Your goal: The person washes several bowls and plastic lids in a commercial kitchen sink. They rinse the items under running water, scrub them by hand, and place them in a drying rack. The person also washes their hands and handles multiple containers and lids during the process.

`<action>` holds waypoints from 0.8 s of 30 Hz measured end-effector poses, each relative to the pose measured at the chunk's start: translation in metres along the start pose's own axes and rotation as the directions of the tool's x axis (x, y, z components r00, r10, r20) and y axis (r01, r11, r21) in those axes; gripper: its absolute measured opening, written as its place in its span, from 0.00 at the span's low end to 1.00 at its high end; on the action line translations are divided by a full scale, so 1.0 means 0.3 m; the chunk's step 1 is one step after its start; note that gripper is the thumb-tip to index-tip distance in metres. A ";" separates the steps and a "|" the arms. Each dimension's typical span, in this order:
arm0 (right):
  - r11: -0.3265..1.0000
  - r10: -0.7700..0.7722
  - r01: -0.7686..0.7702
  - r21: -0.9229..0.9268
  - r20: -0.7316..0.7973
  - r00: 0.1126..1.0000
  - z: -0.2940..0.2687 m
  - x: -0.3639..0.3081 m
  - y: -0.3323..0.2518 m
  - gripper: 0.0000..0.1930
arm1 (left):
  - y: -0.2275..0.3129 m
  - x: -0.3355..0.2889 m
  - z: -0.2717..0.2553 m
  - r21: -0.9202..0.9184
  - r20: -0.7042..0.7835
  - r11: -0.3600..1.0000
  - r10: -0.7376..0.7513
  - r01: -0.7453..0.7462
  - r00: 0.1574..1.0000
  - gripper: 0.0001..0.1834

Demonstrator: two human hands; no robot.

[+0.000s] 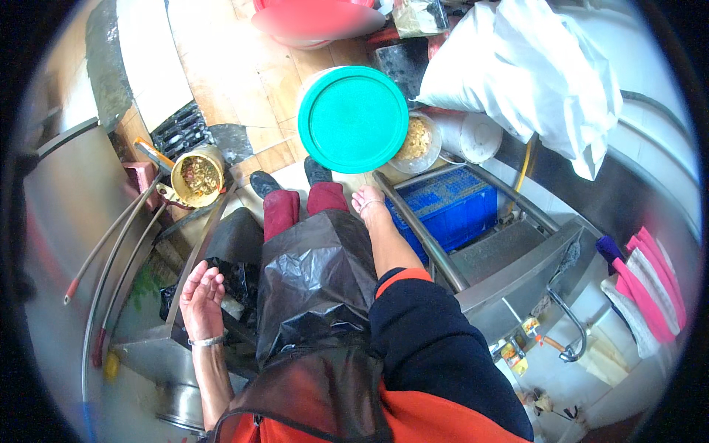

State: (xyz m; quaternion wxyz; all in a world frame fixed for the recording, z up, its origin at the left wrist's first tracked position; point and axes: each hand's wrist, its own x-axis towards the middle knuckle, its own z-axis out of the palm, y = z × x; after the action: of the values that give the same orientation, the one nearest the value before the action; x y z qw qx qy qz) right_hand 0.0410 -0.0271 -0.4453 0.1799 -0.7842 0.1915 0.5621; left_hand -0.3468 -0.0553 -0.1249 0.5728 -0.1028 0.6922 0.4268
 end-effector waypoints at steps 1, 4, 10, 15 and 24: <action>1.000 -0.008 0.008 -0.023 0.020 1.000 0.007 -0.040 0.009 0.08 | 0.012 -0.006 -0.001 -0.006 -0.004 1.000 0.008 -0.008 1.000 0.17; 0.982 -0.066 0.089 -0.165 0.139 0.988 0.055 -0.181 -0.001 0.06 | 0.065 -0.030 -0.017 -0.043 0.021 0.998 0.053 -0.052 0.998 0.17; 0.726 -0.084 0.389 -0.567 0.488 0.869 0.155 -0.422 -0.141 0.12 | 0.223 -0.092 -0.137 -0.034 0.013 0.981 0.192 -0.191 0.981 0.20; 0.942 -0.129 0.189 -0.279 0.219 0.967 0.130 -0.206 -0.202 0.22 | 0.227 -0.092 -0.176 -0.014 -0.058 0.957 0.288 -0.289 0.956 0.21; 0.987 -0.162 0.162 0.007 0.014 0.987 0.021 0.221 -0.062 0.35 | 0.009 -0.096 -0.099 0.125 -0.143 0.990 0.088 -0.070 0.986 0.18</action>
State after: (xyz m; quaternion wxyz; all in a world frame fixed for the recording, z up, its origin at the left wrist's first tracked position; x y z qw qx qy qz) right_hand 0.0646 -0.0145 -0.5091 0.2285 -0.7926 0.1275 0.5508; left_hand -0.3602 -0.0848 -0.0989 0.5077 -0.0721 0.7605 0.3984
